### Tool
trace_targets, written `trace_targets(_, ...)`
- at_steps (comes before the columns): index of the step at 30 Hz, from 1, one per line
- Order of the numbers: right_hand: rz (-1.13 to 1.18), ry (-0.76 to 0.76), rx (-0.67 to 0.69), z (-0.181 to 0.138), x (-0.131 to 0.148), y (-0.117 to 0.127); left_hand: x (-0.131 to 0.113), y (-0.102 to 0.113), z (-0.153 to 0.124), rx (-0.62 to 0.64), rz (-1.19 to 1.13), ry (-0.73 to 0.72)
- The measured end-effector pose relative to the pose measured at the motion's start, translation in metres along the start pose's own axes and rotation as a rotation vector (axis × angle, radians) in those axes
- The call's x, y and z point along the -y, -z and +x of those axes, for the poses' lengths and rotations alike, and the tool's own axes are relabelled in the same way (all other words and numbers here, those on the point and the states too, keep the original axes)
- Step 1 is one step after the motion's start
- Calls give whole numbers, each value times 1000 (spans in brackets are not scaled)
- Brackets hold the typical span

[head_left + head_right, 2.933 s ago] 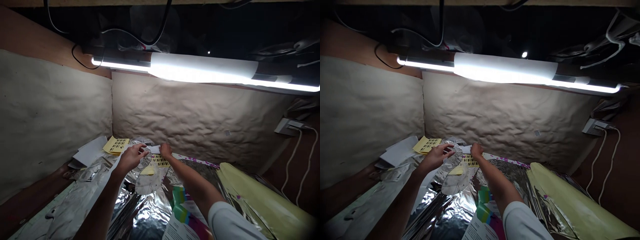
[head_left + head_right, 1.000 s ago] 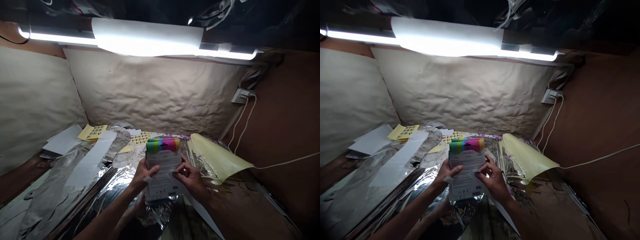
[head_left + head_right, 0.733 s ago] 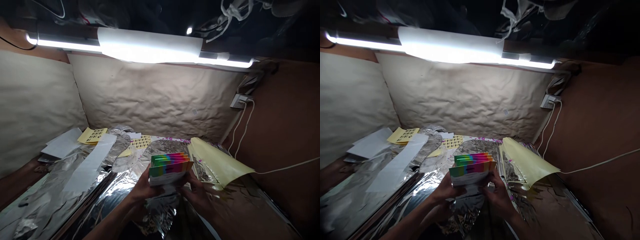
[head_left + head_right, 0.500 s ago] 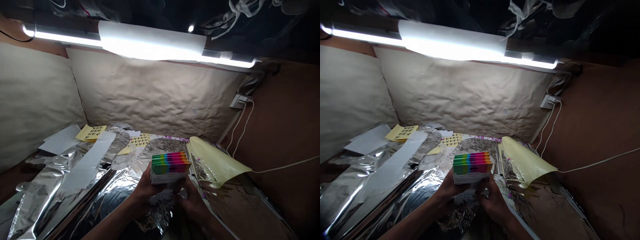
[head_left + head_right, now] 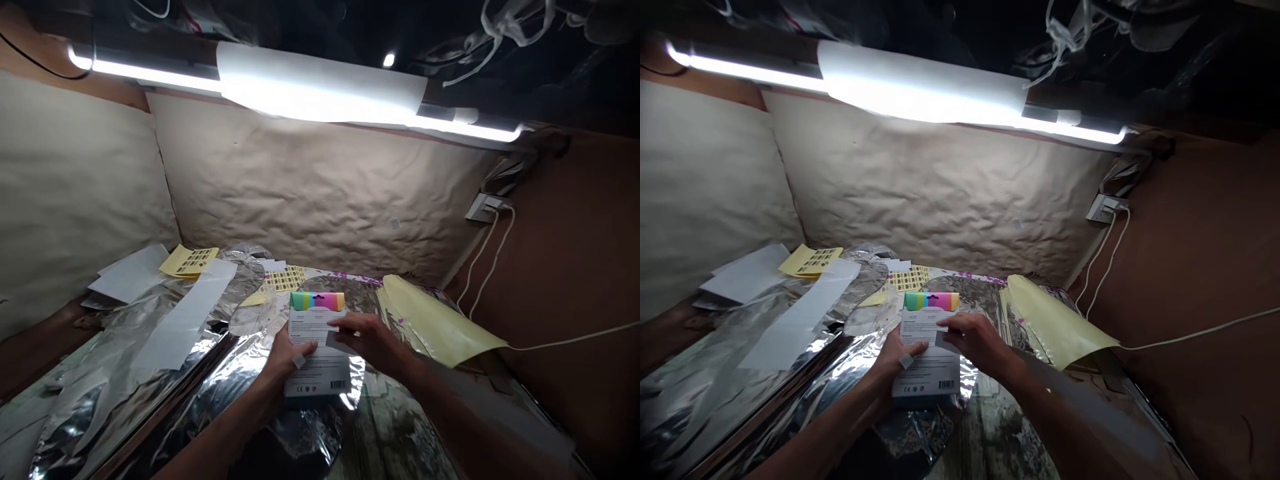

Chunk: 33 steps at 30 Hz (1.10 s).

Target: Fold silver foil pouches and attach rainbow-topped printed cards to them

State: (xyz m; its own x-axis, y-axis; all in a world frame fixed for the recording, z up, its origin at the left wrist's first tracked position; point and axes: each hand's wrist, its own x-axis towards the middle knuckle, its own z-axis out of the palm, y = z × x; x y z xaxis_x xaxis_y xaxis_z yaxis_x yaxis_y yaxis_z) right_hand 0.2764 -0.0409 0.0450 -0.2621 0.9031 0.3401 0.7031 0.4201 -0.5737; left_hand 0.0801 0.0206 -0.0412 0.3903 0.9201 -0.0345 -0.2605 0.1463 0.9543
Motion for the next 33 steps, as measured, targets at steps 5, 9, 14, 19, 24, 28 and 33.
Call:
trace_targets(5, -100, -33, 139, 29, -4, -14, -5, 4, -3, 49, -7, -19)
trace_targets(9, -176, -17, 103, 36, -1, -25, -5, 3, -3, 72, -106, -43)
trace_targets(14, -362, 94, 20, 35, 4, -30, -1, 6, -2, 32, -110, -62)
trace_targets(19, -280, -76, -468, 13, 2, -47, -3, 8, -4, -159, -76, -71)
trace_targets(24, 25, -217, -548, -3, -2, -73, -6, 3, -8, -239, 3, -187)
trace_targets(28, 560, -338, -518, -3, -1, -74, -12, 3, -13, -217, 22, -216)
trace_targets(33, 973, -333, -432, -9, 2, -61, -21, 7, -12, -85, -20, -178)
